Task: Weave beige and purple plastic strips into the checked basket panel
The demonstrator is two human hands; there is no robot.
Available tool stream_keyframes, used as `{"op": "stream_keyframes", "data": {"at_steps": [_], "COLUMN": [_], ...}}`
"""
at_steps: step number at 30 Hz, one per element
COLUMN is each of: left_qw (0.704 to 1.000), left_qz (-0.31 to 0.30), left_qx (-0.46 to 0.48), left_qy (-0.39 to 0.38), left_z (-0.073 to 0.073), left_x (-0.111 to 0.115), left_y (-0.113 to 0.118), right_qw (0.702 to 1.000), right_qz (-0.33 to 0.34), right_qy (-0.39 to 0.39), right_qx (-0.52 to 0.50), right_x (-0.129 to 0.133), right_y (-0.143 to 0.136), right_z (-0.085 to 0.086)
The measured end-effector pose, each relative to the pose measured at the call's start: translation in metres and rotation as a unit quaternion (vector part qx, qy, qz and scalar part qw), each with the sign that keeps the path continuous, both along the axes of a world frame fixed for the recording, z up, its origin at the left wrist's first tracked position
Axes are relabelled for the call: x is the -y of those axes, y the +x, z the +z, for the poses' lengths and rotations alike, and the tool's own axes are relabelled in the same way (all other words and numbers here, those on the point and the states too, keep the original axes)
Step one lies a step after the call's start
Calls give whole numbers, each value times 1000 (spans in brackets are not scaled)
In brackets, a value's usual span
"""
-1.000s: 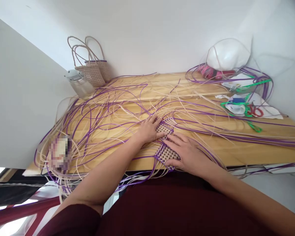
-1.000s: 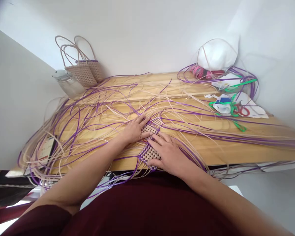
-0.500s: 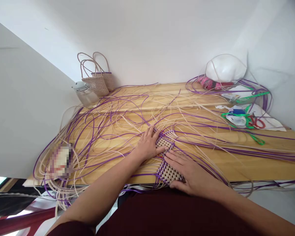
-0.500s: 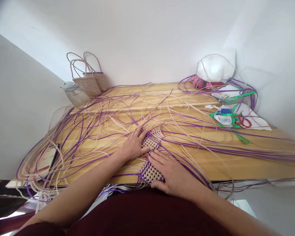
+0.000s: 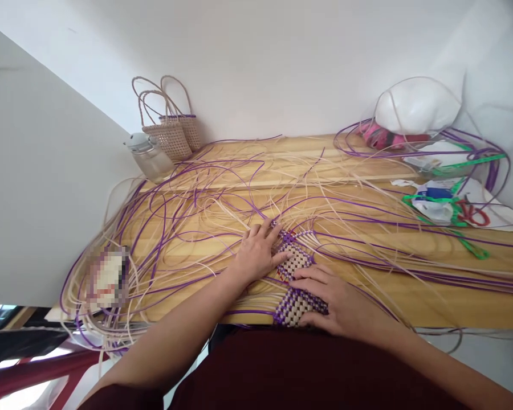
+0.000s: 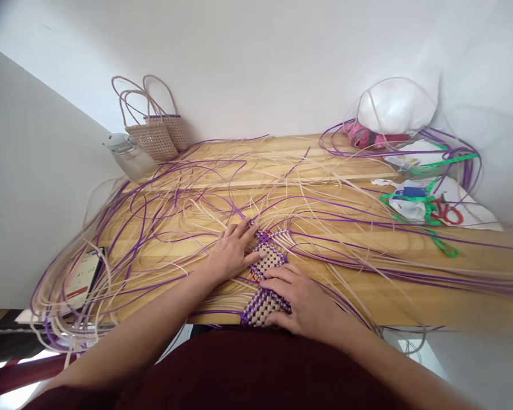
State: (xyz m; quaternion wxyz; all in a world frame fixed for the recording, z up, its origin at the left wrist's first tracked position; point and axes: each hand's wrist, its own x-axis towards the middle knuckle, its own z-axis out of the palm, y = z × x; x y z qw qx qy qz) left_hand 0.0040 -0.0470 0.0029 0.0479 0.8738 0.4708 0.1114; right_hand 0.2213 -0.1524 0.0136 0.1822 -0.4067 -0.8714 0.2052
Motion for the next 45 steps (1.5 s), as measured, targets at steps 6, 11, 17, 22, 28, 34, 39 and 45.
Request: {"op": "stream_keyframes", "data": {"at_steps": [6, 11, 17, 22, 28, 34, 39, 45], "left_qw": [997, 998, 1000, 1000, 1000, 1000, 998, 990], "left_qz": [-24, -5, 12, 9, 16, 11, -7, -48], "left_qx": [72, 57, 21, 10, 6, 21, 54, 135], "left_qy": [-31, -23, -7, -9, -6, 2, -10, -12], "left_z": [-6, -6, -4, -3, -3, -9, -9, 7], "left_x": [-8, -8, -5, -5, -2, -5, -8, -1], "left_y": [-4, -5, -2, -3, -2, -3, -6, -9], "right_qw": [998, 998, 999, 999, 999, 996, 991, 992], "right_qz": [-18, -10, -12, -14, -13, 39, 97, 89], "right_qy": [-54, -62, -36, -15, -10, -75, -88, -83], "right_qx": [-20, 4, 19, 48, 32, 12, 11, 14], "right_x": [4, 5, 6, 12, 16, -1, -16, -11], "right_y": [9, 9, 4, 3, 4, 15, 26, 25], "right_z": [0, 0, 4, 8, 7, 12, 14, 12]}}
